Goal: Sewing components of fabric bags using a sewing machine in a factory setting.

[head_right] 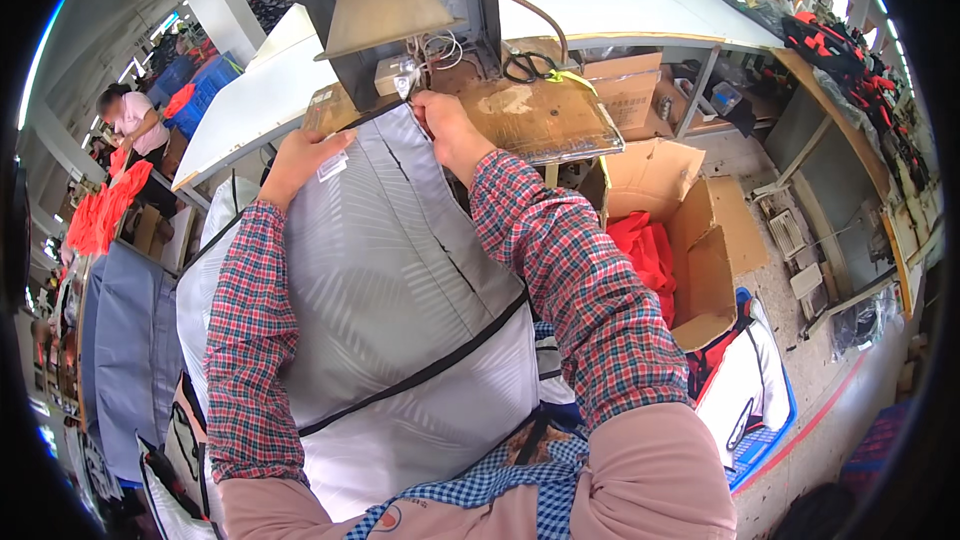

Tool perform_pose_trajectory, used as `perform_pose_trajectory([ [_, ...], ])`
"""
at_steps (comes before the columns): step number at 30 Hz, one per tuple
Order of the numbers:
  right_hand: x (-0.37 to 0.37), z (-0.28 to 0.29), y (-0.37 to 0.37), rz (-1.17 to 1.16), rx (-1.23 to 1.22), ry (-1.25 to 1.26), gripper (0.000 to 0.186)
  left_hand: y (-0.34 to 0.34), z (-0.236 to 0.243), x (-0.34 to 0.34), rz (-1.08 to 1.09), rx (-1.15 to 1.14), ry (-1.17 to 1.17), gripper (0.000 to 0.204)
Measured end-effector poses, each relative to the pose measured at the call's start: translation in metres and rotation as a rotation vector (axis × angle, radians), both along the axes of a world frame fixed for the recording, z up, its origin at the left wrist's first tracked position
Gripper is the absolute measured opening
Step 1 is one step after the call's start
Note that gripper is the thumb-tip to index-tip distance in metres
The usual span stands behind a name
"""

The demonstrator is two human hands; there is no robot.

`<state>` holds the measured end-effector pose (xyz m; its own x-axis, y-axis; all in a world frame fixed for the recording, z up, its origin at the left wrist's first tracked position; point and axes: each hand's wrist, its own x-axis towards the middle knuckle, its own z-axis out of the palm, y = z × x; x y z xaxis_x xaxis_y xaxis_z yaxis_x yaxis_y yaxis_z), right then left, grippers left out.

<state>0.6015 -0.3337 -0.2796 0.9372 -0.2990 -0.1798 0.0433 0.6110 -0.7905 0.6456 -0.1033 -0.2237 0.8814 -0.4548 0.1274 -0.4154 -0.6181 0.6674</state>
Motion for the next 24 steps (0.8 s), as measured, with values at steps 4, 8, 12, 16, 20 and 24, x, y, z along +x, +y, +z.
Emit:
perform_pose_trajectory([
  [4,0.006,-0.006,0.004,-0.050,0.005,-0.042,0.022,0.001,-0.001,0.002,0.002,0.006,-0.018,0.058],
  [8,0.010,-0.009,0.007,-0.138,-0.025,-0.082,0.019,0.001,-0.001,0.002,0.007,-0.013,0.002,0.057],
  [12,0.010,-0.009,0.010,-0.222,-0.043,-0.061,0.019,0.001,-0.001,0.002,-0.006,-0.044,-0.003,0.058],
  [16,0.009,-0.008,0.012,-0.206,-0.005,-0.071,0.020,0.003,-0.001,0.002,-0.006,-0.039,-0.009,0.058],
  [20,-0.003,0.003,-0.001,-0.135,0.103,-0.130,0.016,0.005,0.002,-0.002,-0.023,-0.033,0.004,0.058],
  [24,-0.056,0.015,-0.027,0.049,-0.072,-0.178,0.012,0.011,0.013,-0.021,-0.031,-0.062,0.039,0.059],
])
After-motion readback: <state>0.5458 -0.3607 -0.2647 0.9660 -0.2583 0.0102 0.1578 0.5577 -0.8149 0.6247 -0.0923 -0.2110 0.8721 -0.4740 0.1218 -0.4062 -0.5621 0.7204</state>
